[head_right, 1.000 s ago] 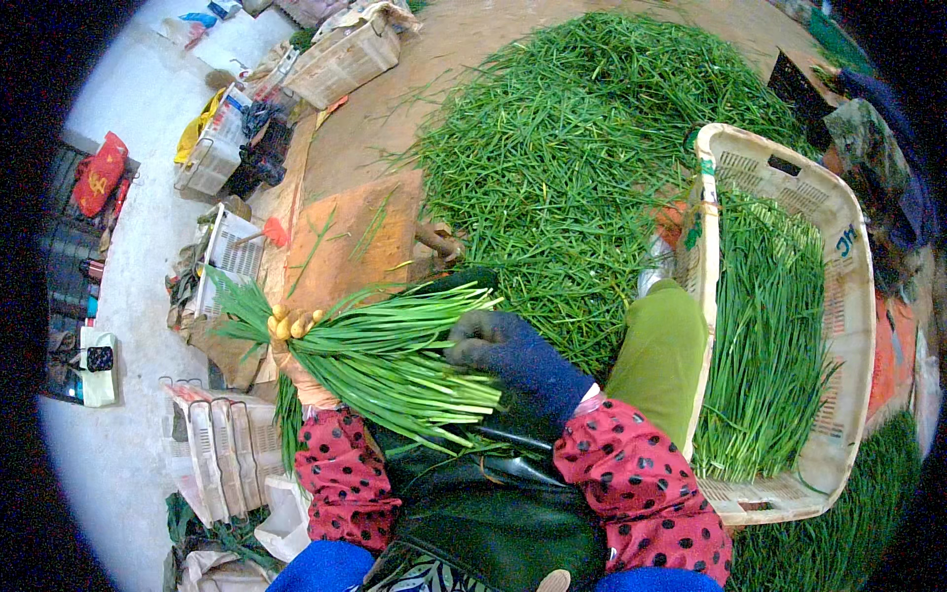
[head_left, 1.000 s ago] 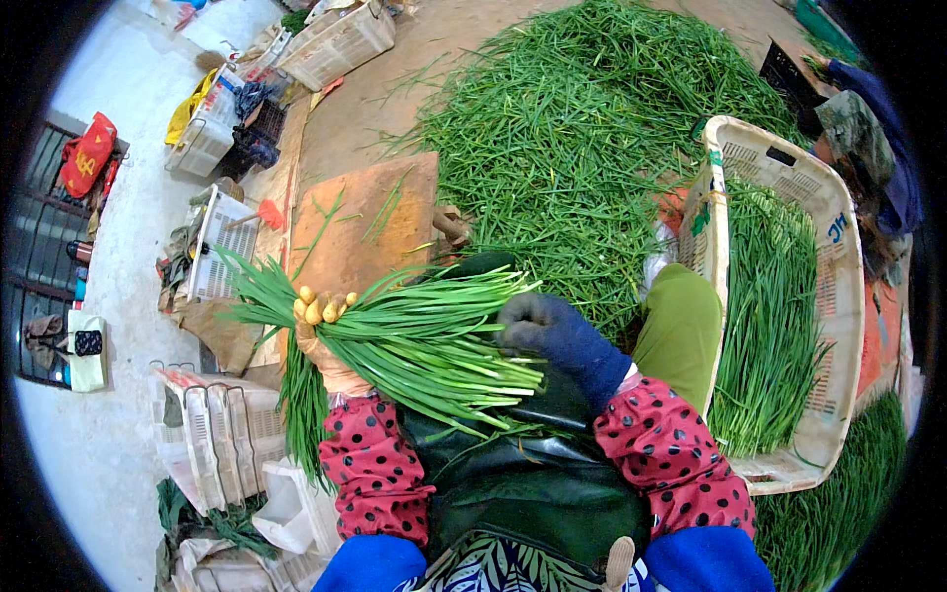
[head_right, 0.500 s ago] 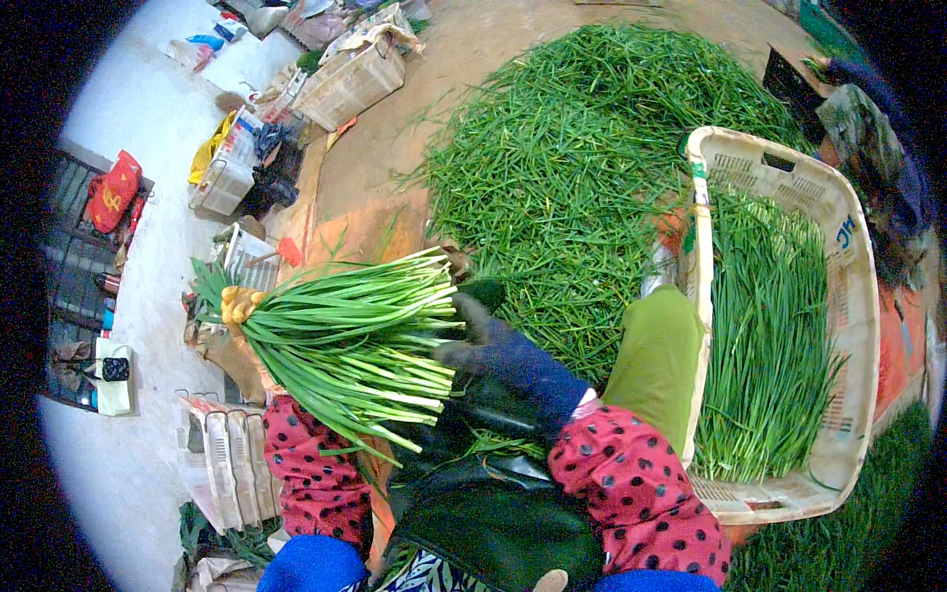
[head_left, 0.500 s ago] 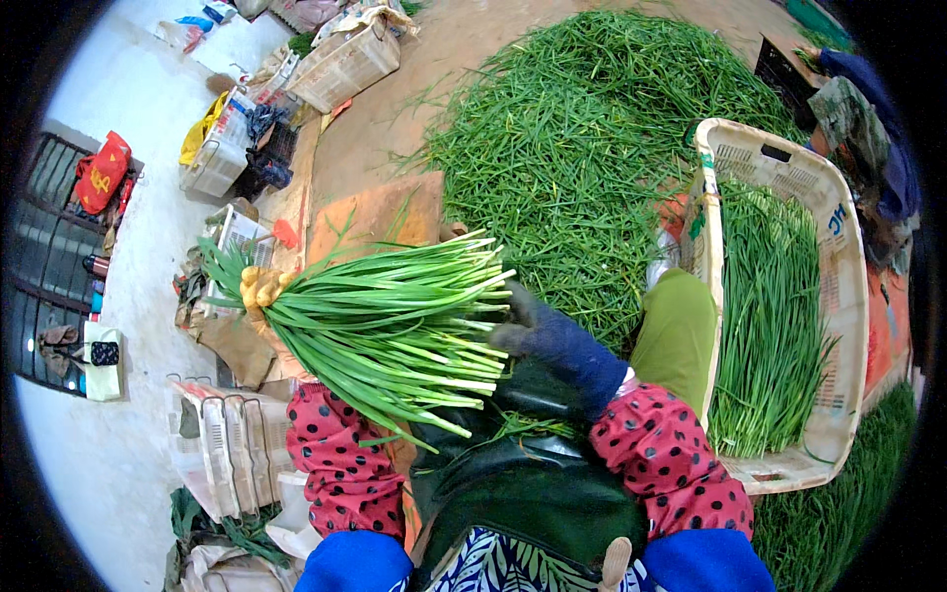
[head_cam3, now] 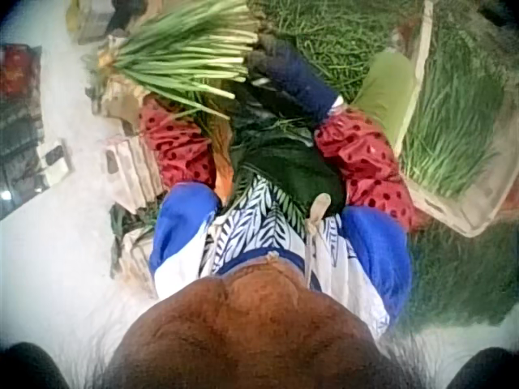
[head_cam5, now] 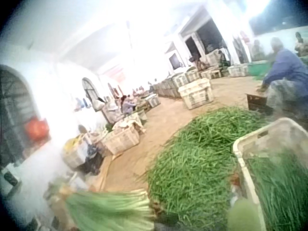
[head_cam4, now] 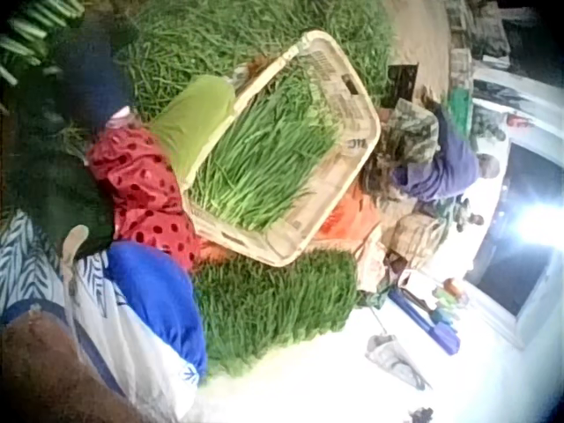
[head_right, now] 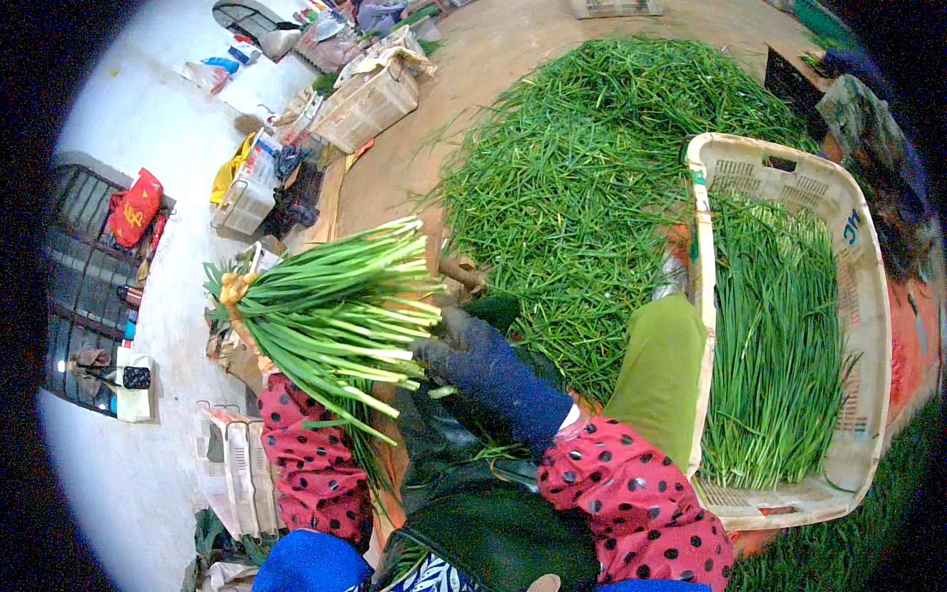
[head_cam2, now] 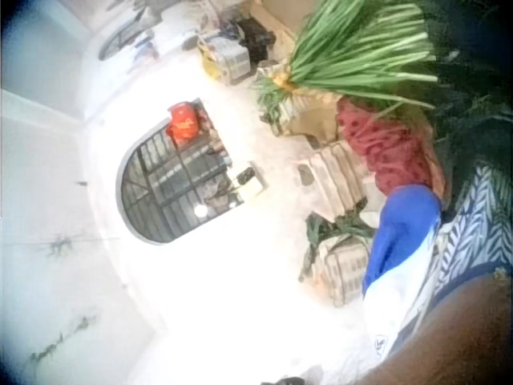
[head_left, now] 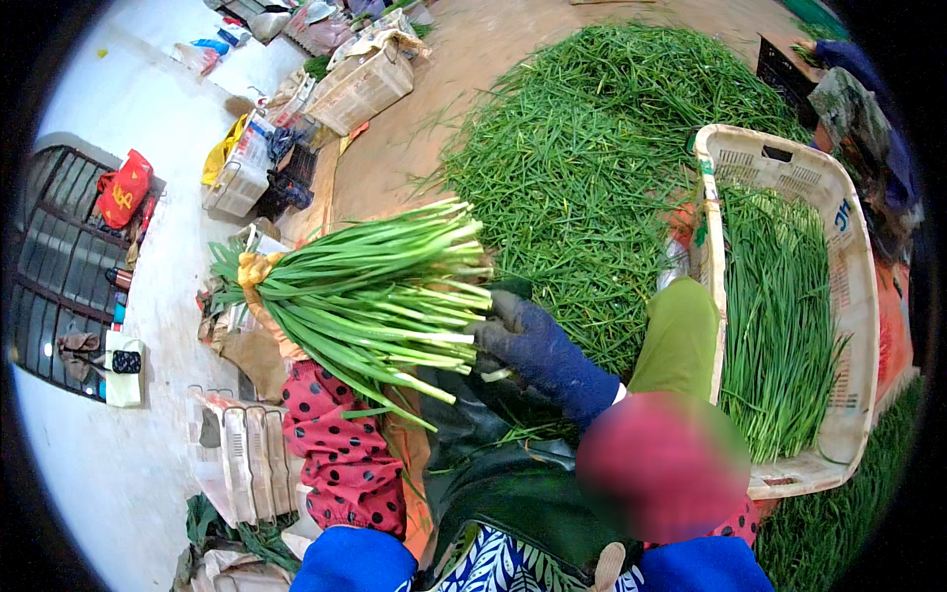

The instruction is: The person gathers green onion stalks, aligns them into a bunch, and secures the bunch by wrapping a red rubber band around the stems.

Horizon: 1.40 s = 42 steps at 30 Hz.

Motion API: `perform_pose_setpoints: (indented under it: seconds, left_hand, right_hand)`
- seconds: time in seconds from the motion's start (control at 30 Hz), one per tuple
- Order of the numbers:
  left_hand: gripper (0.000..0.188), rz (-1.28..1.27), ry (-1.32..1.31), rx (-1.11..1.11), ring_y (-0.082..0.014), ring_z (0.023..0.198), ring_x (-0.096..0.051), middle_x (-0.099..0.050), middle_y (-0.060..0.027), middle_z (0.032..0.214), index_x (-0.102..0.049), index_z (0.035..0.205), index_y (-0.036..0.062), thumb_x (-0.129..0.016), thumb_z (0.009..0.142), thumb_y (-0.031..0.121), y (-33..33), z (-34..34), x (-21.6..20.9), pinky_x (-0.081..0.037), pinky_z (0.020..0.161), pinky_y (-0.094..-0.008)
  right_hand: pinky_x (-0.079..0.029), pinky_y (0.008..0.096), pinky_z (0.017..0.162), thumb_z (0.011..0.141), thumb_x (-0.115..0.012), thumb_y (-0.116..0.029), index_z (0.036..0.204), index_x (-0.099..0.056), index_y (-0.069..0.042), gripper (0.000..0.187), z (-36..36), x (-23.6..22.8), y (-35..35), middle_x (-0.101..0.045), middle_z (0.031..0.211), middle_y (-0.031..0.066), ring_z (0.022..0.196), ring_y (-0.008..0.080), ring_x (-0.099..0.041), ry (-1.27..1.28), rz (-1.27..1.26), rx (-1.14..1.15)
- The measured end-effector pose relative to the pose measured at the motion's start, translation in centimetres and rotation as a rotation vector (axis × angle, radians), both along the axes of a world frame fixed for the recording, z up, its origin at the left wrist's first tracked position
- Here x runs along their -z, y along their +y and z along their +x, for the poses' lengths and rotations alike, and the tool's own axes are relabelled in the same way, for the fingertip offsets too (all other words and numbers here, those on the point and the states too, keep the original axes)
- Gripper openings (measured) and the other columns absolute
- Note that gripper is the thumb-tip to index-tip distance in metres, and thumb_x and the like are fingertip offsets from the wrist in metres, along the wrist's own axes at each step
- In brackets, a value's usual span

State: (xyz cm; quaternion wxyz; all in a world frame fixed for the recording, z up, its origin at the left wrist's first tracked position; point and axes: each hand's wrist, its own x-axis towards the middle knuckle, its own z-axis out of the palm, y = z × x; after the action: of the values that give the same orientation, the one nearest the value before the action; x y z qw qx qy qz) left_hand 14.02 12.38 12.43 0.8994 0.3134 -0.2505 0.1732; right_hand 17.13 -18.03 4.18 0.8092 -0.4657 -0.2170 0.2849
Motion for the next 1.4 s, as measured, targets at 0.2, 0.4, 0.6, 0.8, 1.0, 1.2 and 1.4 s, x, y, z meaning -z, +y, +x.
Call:
perform_pose_setpoints:
  seconds: [0.2, 0.4, 0.6, 0.8, 1.0, 1.2, 1.4]
  left_hand:
    - [0.010, 0.063, -0.059, -0.041, -0.0102, 0.073, -0.052, -0.054, 0.0045, 0.071, -0.053, 0.090, 0.0115, -0.046, 0.089, 0.017, 0.6, -0.1, -1.3, -0.041, 0.081, -0.0301]
    - [0.008, -0.009, -0.029, 0.056, -0.0081, 0.065, -0.049, -0.050, 0.0051, 0.067, -0.051, 0.085, 0.0117, -0.045, 0.089, 0.014, -1.0, 1.0, -1.1, -0.041, 0.076, -0.0281]
    - [0.009, 0.178, 0.199, -0.188, -0.0065, 0.062, -0.041, -0.040, 0.0068, 0.065, -0.046, 0.080, 0.0105, -0.047, 0.089, 0.015, -5.9, 1.2, -5.7, -0.037, 0.073, -0.0258]
    - [0.018, 0.325, 0.259, -0.282, -0.0097, 0.065, -0.047, -0.044, 0.0072, 0.064, -0.053, 0.095, 0.0061, -0.051, 0.087, 0.022, -6.6, 2.4, -9.4, -0.039, 0.078, -0.0308]
    - [0.022, 0.963, 0.281, -0.516, -0.0182, 0.063, -0.060, -0.061, -0.0055, 0.072, -0.061, 0.090, 0.0007, -0.063, 0.077, 0.018, -12.0, 3.5, -10.0, -0.050, 0.059, -0.0350]
    - [0.014, 2.013, -0.112, -0.679, -0.0275, 0.067, -0.060, -0.059, -0.0116, 0.070, -0.059, 0.078, 0.0115, -0.058, 0.064, 0.012, -21.1, 1.6, -0.2, -0.048, 0.061, -0.0358]
    - [0.009, 2.209, 0.055, -0.543, -0.0252, 0.069, -0.059, -0.058, -0.0081, 0.064, -0.060, 0.066, 0.0092, -0.053, 0.068, 0.015, -25.2, -2.8, 14.2, -0.048, 0.064, -0.0348]
  right_hand:
    - [-0.047, 0.0275, 0.071, 0.078, -0.060, -0.018, 0.120, -0.044, -0.004, 0.048, 4.5, 7.4, -3.6, -0.055, 0.101, 0.0118, 0.082, 0.0183, -0.056, -0.071, -0.326, 0.091]
    - [-0.046, 0.0282, 0.077, 0.075, -0.062, -0.015, 0.122, -0.043, -0.003, 0.052, 4.0, -0.5, -1.1, -0.053, 0.106, 0.0119, 0.092, 0.0153, -0.053, 0.059, 0.096, 0.107]
    - [-0.038, 0.0255, 0.037, 0.082, -0.052, -0.024, 0.101, -0.054, -0.004, 0.028, 5.1, 5.5, -2.1, -0.047, 0.060, -0.0004, 0.042, 0.0102, -0.042, -0.013, -0.199, 0.139]
    - [-0.043, 0.0283, 0.046, 0.080, -0.051, -0.020, 0.118, -0.043, -0.005, 0.042, 6.3, 12.7, -4.3, -0.050, 0.067, 0.0020, 0.053, 0.0150, -0.050, 0.451, -0.001, 0.272]
    - [-0.048, 0.0379, 0.075, 0.080, -0.056, -0.019, 0.125, -0.039, -0.009, 0.050, 6.3, 11.7, -4.6, -0.047, 0.120, 0.0113, 0.102, 0.0225, -0.049, 0.139, -0.405, 0.276]
    - [-0.048, 0.0371, 0.078, 0.080, -0.057, -0.023, 0.124, -0.039, -0.005, 0.050, 7.3, 7.6, -10.3, -0.048, 0.116, 0.0127, 0.101, 0.0217, -0.050, 0.271, -0.319, 0.257]
    - [-0.048, 0.0300, 0.073, 0.080, -0.057, -0.020, 0.120, -0.044, -0.005, 0.045, 8.4, 3.3, -12.3, -0.057, 0.102, 0.0081, 0.086, 0.0170, -0.057, 0.099, -0.597, 0.218]
